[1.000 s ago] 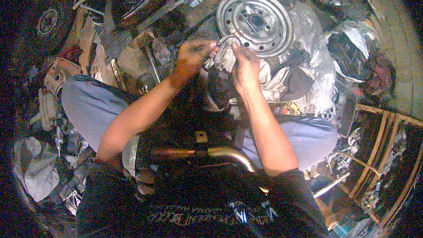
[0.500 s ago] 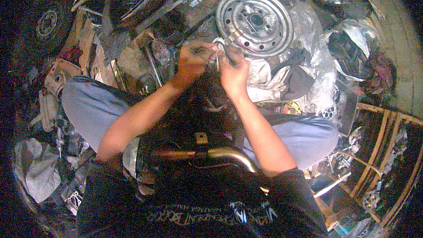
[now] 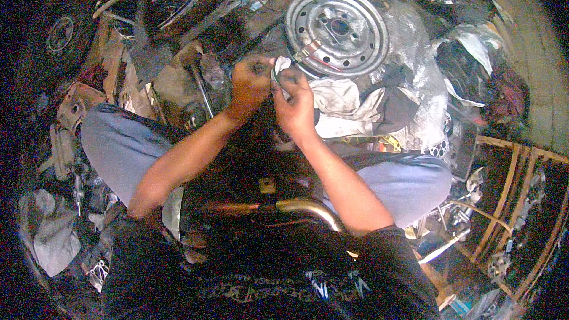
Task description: The person sits on the floor and cleans a metal exhaust pipe with a cloth. They then attach a metal bracket to the pipe, aligning it and securing it in place.
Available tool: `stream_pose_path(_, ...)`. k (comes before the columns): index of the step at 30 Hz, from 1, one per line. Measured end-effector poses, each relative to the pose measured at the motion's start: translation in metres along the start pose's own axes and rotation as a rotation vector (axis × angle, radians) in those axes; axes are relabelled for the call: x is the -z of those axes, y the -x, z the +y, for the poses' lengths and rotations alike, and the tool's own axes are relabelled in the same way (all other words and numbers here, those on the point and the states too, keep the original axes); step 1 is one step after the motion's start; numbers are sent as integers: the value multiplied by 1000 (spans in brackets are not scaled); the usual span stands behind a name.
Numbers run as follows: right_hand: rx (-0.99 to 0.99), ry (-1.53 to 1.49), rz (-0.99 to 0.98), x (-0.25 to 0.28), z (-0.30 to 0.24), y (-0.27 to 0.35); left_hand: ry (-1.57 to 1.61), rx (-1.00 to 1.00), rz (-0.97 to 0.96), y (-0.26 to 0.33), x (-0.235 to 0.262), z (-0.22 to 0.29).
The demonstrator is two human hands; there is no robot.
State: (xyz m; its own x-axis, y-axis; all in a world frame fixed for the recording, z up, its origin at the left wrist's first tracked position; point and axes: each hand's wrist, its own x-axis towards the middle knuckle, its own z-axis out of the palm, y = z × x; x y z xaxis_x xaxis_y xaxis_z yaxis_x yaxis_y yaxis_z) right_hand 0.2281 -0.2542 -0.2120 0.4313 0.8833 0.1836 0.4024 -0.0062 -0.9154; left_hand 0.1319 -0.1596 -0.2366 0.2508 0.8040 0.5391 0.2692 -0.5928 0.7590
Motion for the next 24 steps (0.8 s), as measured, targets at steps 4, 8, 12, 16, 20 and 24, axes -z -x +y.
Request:
stream_pose_path(4,-203,-84,115,12,2,-20,391,494,-190,-16,12,33)
stream_pose_path(8,-328,-390,192,20,10,-29,622,594,-275,-10,9,17)
stream_pose_path(12,-245,-337,222,16,23,-28,672,845,-239,-22,14,51)
stream_pose_path(16,-110,-208,154,15,3,-29,596,630,-320,-12,10,35)
stream_pose_path(20,38,23,119,14,-3,-25,381,508,-410,-8,5,28)
stream_pose_path(24,183,183,62,9,-6,-18,-84,-83,-145,11,-11,-9)
